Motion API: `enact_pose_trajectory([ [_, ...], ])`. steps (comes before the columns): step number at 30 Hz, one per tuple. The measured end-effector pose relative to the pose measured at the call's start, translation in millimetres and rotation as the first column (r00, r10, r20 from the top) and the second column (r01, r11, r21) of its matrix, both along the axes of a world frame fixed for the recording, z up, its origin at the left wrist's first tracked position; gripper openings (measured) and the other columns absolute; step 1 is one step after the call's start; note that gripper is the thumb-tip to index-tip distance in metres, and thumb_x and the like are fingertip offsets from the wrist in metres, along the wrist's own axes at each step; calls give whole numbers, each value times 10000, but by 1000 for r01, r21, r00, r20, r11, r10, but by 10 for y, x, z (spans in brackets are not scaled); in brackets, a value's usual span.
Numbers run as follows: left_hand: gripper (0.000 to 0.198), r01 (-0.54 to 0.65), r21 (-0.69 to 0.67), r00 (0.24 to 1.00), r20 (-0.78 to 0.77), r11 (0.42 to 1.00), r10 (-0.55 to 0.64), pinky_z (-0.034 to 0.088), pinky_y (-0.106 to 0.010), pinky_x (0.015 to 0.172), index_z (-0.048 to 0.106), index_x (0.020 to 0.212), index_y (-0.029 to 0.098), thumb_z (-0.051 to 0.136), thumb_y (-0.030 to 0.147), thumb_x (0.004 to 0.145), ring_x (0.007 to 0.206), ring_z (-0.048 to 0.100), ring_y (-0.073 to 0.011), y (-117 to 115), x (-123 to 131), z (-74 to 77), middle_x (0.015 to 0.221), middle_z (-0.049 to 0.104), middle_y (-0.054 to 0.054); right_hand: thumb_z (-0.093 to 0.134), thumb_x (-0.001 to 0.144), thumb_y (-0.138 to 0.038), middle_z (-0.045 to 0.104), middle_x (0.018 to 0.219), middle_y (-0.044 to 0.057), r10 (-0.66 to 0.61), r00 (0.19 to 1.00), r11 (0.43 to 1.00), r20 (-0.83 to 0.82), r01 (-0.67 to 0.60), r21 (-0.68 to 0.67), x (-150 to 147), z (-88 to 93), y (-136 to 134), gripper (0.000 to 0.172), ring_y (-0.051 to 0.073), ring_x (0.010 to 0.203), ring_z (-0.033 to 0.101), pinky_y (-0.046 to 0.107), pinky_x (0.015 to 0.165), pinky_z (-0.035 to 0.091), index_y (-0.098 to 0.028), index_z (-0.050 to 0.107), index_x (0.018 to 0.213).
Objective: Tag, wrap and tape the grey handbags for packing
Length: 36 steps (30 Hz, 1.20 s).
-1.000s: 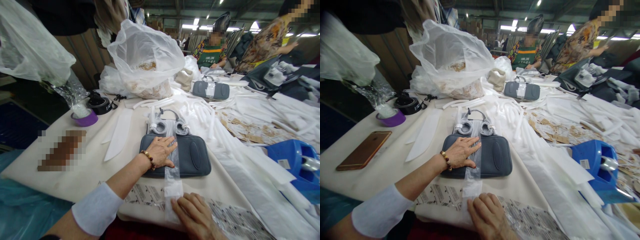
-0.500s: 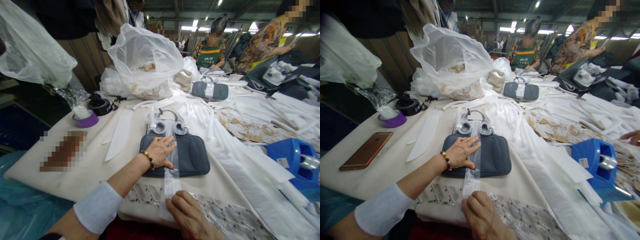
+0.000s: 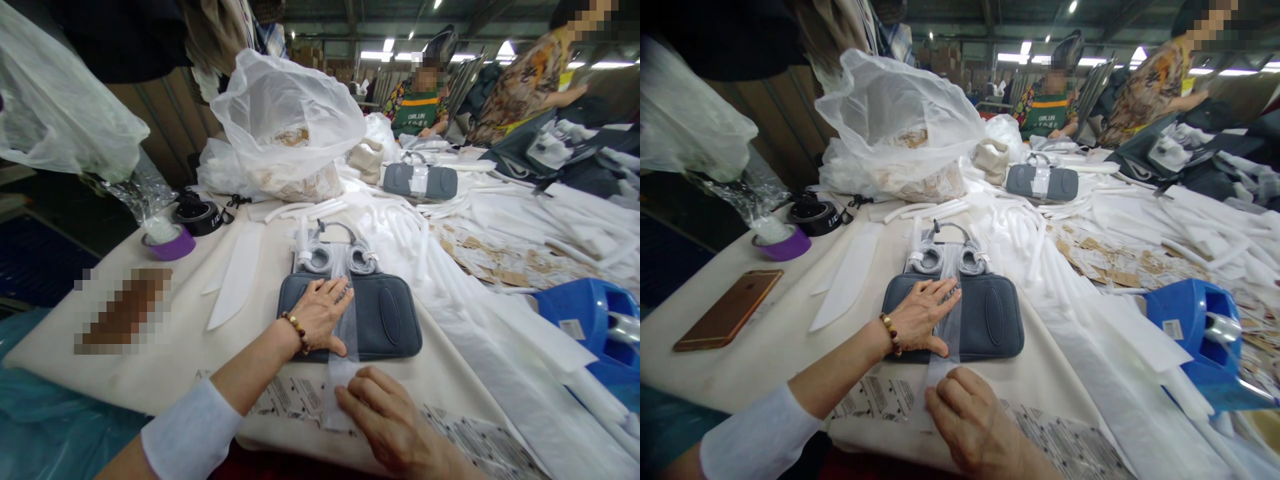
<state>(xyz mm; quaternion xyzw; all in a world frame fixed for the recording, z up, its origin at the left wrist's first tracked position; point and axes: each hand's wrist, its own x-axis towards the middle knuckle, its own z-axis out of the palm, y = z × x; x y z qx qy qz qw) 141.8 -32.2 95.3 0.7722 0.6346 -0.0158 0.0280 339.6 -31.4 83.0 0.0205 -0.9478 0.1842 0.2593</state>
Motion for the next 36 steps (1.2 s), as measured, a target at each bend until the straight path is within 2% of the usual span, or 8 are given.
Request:
enact_pose_trajectory([
  [3,971,-3,1,1000,3,1000,3,239,-469,1029,336,1351,82,661,628,616,1327,266,-316,-6,-1,6,1455,276,-219,351,938,-110,582,699,56,-32,994,999,-106,28,-38,-130,22,231,256,155,635,483,258,563,427,-121,606,963],
  [6,826,0,13,1000,10,1000,0,244,-452,1029,345,1346,92,645,489,687,1327,272,-298,-15,-17,9,1460,275,-203,408,929,-120,582,681,33,-74,977,995,-202,58,-85,-283,-10,479,222,135,629,503,239,575,431,-148,629,927],
  [11,800,9,15,999,46,1000,-10,246,-427,1035,343,1348,105,640,359,650,1331,265,-288,-24,-48,-31,1464,279,-180,462,930,-242,630,741,44,-133,987,968,-93,109,-225,-454,-148,716,244,121,679,591,201,615,473,-152,647,800],
  [13,780,4,32,997,70,999,-7,238,-419,1043,349,1345,107,621,343,653,1332,261,-283,-27,-52,-59,1464,283,-172,488,918,-278,634,740,39,-182,982,954,-43,166,-250,-485,-206,735,245,129,692,598,209,634,478,-162,642,766],
  [19,766,-5,29,991,137,1000,1,224,-416,1047,345,1350,102,579,273,640,1340,240,-280,-29,-50,-89,1469,271,-167,503,907,-272,627,734,32,-290,956,937,28,290,-195,-519,-275,720,206,158,704,567,241,643,457,-181,626,768],
  [23,778,4,-34,986,164,999,1,218,-414,1054,333,1354,87,567,251,631,1349,212,-277,-17,-58,-48,1474,252,-175,524,893,-227,612,717,30,-323,941,926,98,336,-170,-518,-272,711,174,162,699,559,243,649,438,-175,615,755],
  [32,939,33,-205,989,149,978,-2,213,-452,1065,248,1387,73,622,260,546,1369,146,-305,16,-86,116,1503,134,-200,535,881,-189,598,716,24,-359,931,917,60,364,-162,-523,-322,691,136,156,696,548,237,652,425,-184,606,765],
  [36,861,6,-208,985,168,978,30,227,-453,1065,287,1382,93,641,318,630,1367,172,-287,24,-70,145,1501,170,-179,574,851,-182,591,700,16,-402,913,901,68,407,-148,-531,-355,687,142,150,690,547,232,646,417,-194,592,711],
])
